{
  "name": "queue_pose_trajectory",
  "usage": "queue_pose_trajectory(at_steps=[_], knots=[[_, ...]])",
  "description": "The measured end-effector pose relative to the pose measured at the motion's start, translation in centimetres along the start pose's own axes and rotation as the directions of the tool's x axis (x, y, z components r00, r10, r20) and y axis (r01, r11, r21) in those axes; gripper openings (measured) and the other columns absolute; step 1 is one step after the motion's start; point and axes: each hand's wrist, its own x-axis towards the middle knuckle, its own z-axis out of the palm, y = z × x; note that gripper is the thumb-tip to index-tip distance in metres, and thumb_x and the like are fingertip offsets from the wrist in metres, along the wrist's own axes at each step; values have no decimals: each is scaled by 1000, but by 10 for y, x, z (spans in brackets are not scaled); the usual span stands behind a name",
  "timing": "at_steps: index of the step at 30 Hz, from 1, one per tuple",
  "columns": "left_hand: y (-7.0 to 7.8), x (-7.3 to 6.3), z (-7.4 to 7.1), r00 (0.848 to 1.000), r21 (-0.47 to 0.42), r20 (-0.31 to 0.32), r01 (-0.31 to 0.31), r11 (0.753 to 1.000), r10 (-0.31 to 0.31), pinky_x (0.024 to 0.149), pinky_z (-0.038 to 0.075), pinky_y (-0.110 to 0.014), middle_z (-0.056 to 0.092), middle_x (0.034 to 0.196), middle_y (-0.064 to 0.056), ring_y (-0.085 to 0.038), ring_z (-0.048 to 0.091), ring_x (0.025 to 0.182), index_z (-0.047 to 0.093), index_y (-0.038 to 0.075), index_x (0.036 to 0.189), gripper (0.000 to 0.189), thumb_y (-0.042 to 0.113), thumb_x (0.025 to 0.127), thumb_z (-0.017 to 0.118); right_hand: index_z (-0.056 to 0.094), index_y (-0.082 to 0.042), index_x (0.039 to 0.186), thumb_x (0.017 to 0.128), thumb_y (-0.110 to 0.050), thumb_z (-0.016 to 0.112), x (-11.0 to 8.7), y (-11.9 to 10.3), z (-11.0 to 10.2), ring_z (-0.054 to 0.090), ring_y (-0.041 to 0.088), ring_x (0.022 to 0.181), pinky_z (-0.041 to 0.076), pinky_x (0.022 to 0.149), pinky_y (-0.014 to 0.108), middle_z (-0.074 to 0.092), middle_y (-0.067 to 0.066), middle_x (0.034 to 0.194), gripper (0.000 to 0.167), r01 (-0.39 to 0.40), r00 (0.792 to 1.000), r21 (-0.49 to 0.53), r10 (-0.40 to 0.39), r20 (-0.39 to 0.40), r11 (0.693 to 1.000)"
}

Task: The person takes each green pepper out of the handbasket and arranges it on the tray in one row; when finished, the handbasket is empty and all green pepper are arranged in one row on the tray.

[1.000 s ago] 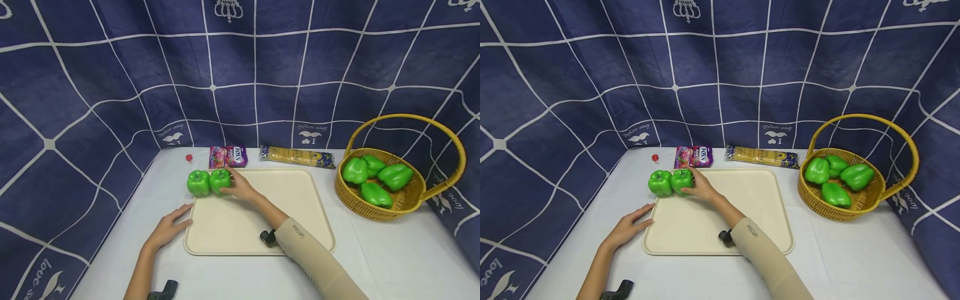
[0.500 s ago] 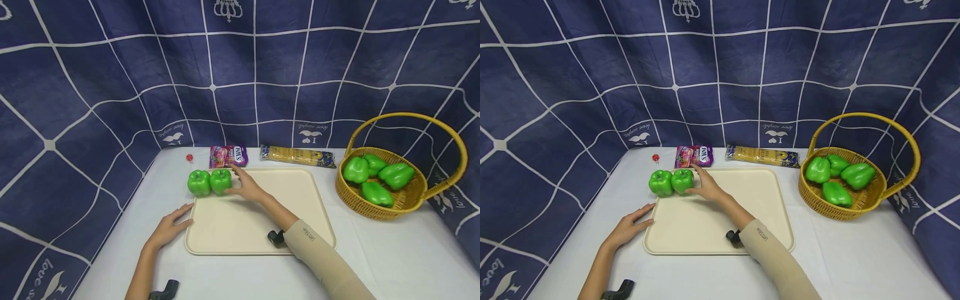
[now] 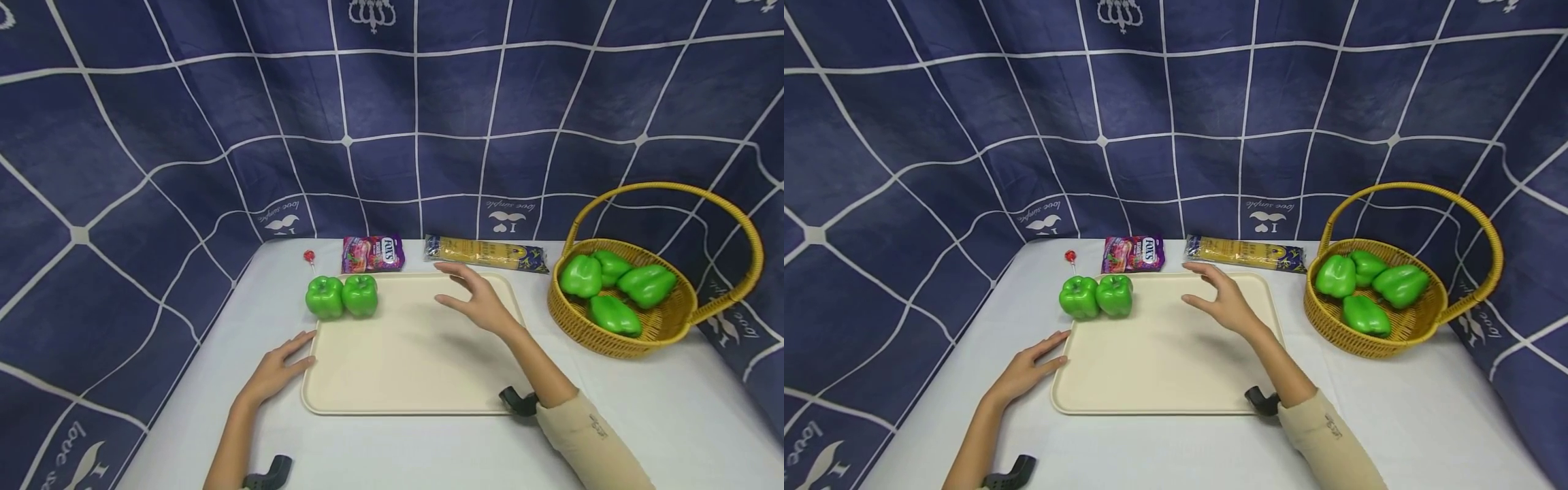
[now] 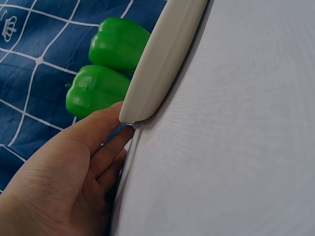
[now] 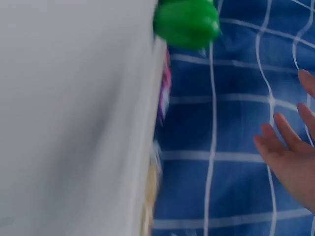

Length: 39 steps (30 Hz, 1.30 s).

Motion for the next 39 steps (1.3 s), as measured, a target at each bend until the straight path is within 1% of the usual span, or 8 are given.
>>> queue_pose_trajectory(at_steps=[4,9,13,17,20,23,33,39], knots=[[0,0,-1,1000,2,-2,6,1000,-6,104,18,-61,35,145,-13,-38,27,133,48,27,136,58,48,83,62,49,5,127,79,1,71,-28,14,-43,45,35,120,35,103,45,51,20,128,53,-29,995,-169,12,-100,985],[0,-1,-3,1000,15,-3,12,1000,-12,104,19,-61,35,145,-13,-37,27,133,48,27,136,59,49,84,62,53,-4,127,79,-10,74,-71,42,-98,48,35,114,39,95,47,54,15,124,52,-149,971,-396,58,-233,906],[-1,-1,-4,1000,7,-6,11,1000,-11,104,19,-62,35,144,-14,-38,27,133,48,26,135,59,49,83,62,52,-9,130,81,-18,73,-107,55,-137,45,38,115,36,97,51,52,17,124,54,-283,928,-420,136,-348,862],[-2,-1,-3,1000,-4,-7,13,1000,-13,104,18,-62,35,144,-13,-39,26,133,49,26,135,58,48,83,63,44,-7,136,85,-28,69,-136,62,-166,40,47,115,32,93,62,47,26,126,61,-437,875,-457,249,-415,774],[-2,-1,-4,1000,-6,-10,10,1000,-11,104,18,-62,35,144,-12,-39,25,133,49,27,135,58,49,83,63,35,-2,140,88,-32,64,-150,62,-178,33,57,114,25,87,72,38,34,129,66,-507,854,-512,325,-405,694],[-2,-1,-4,1000,-11,-14,6,1000,-6,104,18,-61,36,144,-11,-38,26,133,49,28,134,57,49,83,63,32,1,140,88,-33,63,-159,66,-185,29,60,114,22,86,74,32,40,130,70,-544,838,-536,388,-383,645],[-2,2,-1,1000,-17,-18,-9,1000,8,104,18,-61,36,144,-12,-38,26,133,50,28,134,56,47,83,64,35,7,136,90,-40,57,-162,69,-199,40,61,100,37,73,68,39,45,120,69,-556,822,-603,486,-297,572],[-1,1,0,1000,-8,-7,1,1000,-1,104,18,-62,35,144,-12,-38,27,133,49,28,135,57,48,83,63,38,11,132,93,-38,54,-163,70,-207,47,58,90,42,63,59,43,46,112,64,-556,816,-621,504,-282,553]])
